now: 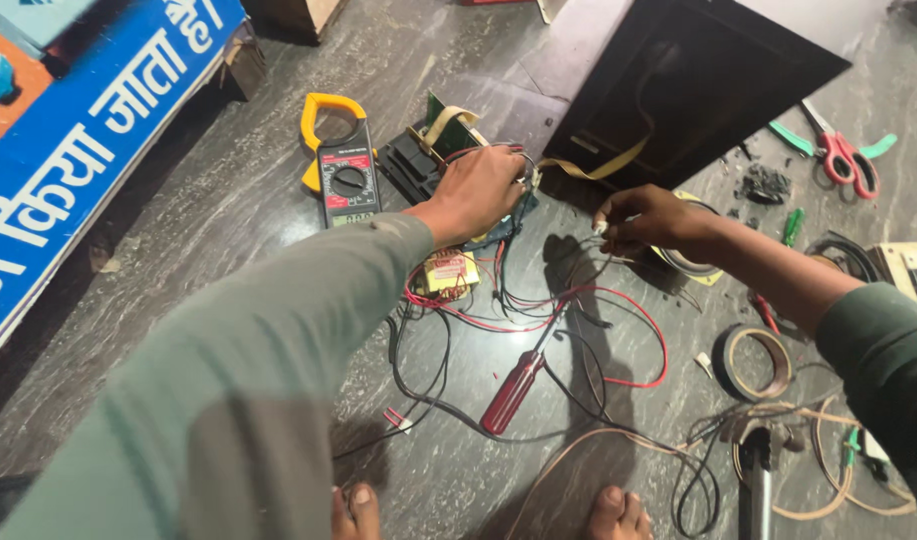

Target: The person connects a power cord to a socket and then uses a multimeter to test a circuit board. They manipulate wires and probes to check electrical connections on the board.

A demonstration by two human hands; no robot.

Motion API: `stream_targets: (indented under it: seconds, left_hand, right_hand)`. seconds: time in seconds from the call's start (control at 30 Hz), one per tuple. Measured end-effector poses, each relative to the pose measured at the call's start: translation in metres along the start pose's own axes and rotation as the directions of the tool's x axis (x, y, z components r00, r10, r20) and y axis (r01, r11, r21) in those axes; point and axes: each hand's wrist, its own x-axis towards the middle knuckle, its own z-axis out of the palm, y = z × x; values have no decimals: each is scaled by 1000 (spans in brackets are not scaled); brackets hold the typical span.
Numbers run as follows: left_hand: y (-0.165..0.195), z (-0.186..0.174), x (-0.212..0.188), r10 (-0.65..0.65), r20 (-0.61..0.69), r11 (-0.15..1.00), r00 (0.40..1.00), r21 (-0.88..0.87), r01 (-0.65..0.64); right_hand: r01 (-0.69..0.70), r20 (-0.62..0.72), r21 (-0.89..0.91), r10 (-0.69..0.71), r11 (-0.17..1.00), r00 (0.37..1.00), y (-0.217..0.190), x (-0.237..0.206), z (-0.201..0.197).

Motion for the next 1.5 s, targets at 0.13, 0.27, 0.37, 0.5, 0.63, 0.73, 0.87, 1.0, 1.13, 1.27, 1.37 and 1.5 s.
stream_targets:
  seconds: [0.13, 0.27, 0.37, 0.5, 0.63, 0.73, 0.87, 1.0, 1.13, 1.27, 1.37, 1.5]
  left_hand:
    - [16, 13, -9, -30, 113, 992, 993, -120, 43]
    - [34, 50, -13, -14, 111, 936, 994, -349, 52]
    - [55, 83, -12, -117, 134, 881, 984, -443, 165]
    - [74, 102, -3, -354, 191, 806, 915, -434, 402]
    - [79, 96, 8, -335, 217, 774, 917, -491, 399]
    - [88, 91, 6, -202, 143, 782, 969, -572, 248]
    - [105, 93, 5, -330, 9, 788, 944, -549, 280]
    - [119, 93, 15, -390, -26, 657, 920, -708, 259]
    - [129, 92, 18, -457, 139, 532, 879, -749, 395]
    - [128, 97, 18, -419, 222, 494, 881, -758, 426]
    - [118, 110, 19, -382, 216, 494, 899, -774, 396]
    - [98, 123, 25, -360, 142, 466, 922, -829, 310]
  right_hand:
    - [62, -43, 153, -55, 986, 998, 3, -21, 9]
    - [75, -145, 335, -27, 939, 989, -6, -36, 27]
    - [42, -200, 357, 32, 933, 979, -16, -43, 37]
    - [76, -218, 465, 31, 882, 975, -19, -51, 41]
    - [121, -226, 533, 3, 837, 974, -14, -58, 35]
    - [108, -261, 559, 50, 822, 964, -12, -64, 32]
    - [165, -345, 565, 50, 808, 937, -13, -65, 36]
    - [272, -467, 440, -41, 856, 883, -10, -67, 35]
    - [317, -497, 408, -83, 857, 864, -5, -77, 26]
    - [204, -481, 292, -42, 934, 876, -6, -86, 24]
    - [167, -447, 160, -79, 973, 891, -7, -93, 33]
    - [95, -408, 62, -62, 994, 911, -4, -98, 44]
